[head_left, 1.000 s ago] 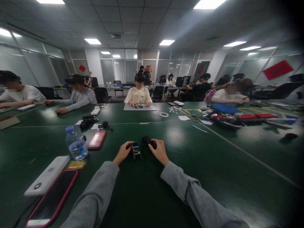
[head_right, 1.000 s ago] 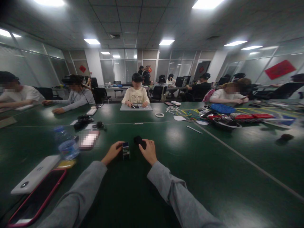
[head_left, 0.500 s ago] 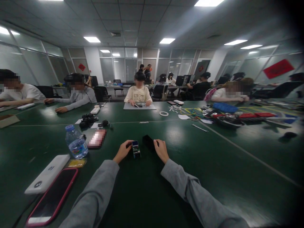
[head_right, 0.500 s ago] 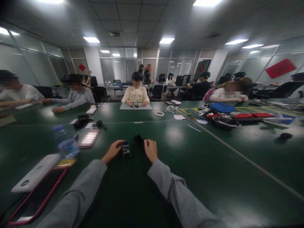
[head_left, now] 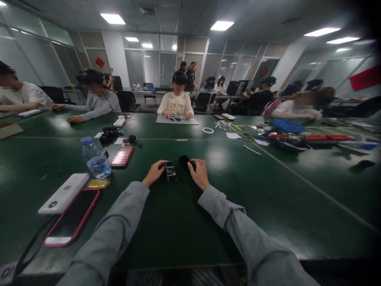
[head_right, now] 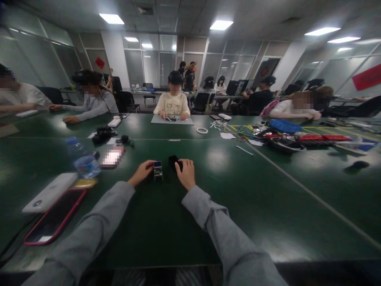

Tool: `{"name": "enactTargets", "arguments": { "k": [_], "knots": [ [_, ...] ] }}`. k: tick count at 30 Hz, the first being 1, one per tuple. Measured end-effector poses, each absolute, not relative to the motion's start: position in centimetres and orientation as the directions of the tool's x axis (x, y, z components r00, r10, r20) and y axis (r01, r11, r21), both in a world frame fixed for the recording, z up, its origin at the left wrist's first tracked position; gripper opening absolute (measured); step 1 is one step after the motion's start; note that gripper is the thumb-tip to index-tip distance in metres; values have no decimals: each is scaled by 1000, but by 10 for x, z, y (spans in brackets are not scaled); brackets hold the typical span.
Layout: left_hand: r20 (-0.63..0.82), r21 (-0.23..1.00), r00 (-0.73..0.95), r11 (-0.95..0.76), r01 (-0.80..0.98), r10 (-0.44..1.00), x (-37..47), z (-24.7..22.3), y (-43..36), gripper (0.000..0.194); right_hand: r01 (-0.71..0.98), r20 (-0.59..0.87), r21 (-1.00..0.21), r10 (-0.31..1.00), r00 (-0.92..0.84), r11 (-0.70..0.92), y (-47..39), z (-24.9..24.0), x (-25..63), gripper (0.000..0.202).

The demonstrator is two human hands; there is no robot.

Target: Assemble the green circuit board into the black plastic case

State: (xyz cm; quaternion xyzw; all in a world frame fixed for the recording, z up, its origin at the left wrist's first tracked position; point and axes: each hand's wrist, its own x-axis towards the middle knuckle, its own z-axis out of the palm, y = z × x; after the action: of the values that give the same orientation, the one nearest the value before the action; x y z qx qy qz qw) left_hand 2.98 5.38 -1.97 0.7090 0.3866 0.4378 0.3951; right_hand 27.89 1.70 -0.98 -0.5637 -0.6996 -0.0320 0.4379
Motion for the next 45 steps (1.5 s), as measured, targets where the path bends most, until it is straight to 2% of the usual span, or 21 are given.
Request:
{"name": "enactTargets", "arguments": {
  "k": [6,15,37,43,45],
  "knots": [
    [314,894,315,-390,218,896,29,-23,56,26,840,642,-379,764,-64,389,14,-10,274,44],
    [311,891,311,-389,234,898,30,-19,54,25,858,610,-351,787,-93,374,20,-17,276,42],
    [304,890,349,-395,229,887,31,-11,46,27,854,607,-355,788,-100,382,24,-21,279,41],
    [333,896,285,-396,201,899,34,-21,64,25,854,600,-362,795,-94,375,24,-22,279,43],
    [322,909,212,-364,203,923,36,-25,76,25,853,593,-368,800,-91,371,25,-23,279,43]
  ]
}}
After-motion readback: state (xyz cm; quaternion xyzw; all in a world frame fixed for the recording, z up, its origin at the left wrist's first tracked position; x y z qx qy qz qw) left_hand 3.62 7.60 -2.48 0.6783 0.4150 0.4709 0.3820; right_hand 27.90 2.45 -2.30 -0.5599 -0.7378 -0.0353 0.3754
